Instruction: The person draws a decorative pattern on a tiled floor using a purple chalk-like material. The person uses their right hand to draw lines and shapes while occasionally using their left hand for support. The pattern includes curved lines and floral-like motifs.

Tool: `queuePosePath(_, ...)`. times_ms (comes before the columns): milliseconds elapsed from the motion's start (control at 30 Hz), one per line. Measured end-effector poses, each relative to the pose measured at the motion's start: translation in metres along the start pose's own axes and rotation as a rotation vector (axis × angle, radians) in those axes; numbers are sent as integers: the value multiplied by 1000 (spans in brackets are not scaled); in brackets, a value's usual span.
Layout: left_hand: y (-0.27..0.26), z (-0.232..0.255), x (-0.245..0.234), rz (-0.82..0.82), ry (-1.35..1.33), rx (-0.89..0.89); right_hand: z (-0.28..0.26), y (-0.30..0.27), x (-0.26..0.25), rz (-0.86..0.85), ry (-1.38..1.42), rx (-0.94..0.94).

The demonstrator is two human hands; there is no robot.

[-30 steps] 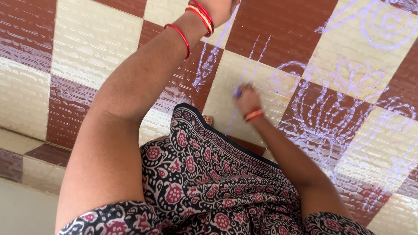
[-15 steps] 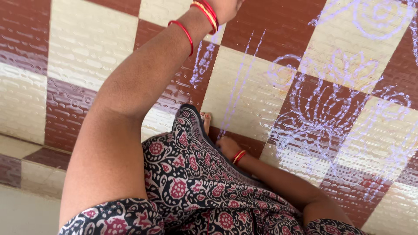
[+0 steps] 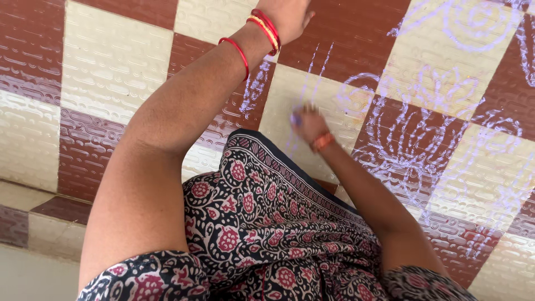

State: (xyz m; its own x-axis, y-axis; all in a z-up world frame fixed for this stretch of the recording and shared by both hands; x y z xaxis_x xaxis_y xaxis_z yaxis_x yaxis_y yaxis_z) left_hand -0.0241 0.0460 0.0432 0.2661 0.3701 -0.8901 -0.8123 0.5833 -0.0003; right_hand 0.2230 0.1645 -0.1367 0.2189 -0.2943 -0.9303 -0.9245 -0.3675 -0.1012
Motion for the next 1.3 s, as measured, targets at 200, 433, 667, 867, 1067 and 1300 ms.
queuePosePath(200, -3, -20, -10, 15, 22, -21, 23, -70, -29, -142, 144, -6)
queuePosePath(433, 4, 9, -9, 79, 47, 129, 1, 52, -31, 115, 127, -43)
queuePosePath(667, 9, 26, -11, 84, 73, 197, -68, -5, -1, -8, 220, 58)
queuePosePath(867, 11, 20, -1, 47, -5, 177, 1, -17, -32, 310, 124, 165)
queuePosePath(1067, 5, 1, -3, -26, -7, 18, 31, -55, -14, 148, 60, 442)
queuePosePath(1300, 12, 35, 4, -73, -21, 138, -78, -11, 20, 99, 138, 247)
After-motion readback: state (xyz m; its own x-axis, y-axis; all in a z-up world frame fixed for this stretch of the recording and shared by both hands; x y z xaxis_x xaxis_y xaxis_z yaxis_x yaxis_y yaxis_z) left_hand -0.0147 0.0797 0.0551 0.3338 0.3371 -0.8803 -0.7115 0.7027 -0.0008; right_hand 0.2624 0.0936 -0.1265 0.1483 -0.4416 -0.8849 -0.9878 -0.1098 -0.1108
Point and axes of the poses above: each hand's wrist, its own y-axis towards the middle knuckle, its own x-axis out of the palm, z = x × y, the point moved 5 cm from there along y, towards the middle knuckle, and after that the axes turned 8 degrees about -y, right-handed, at the moved point
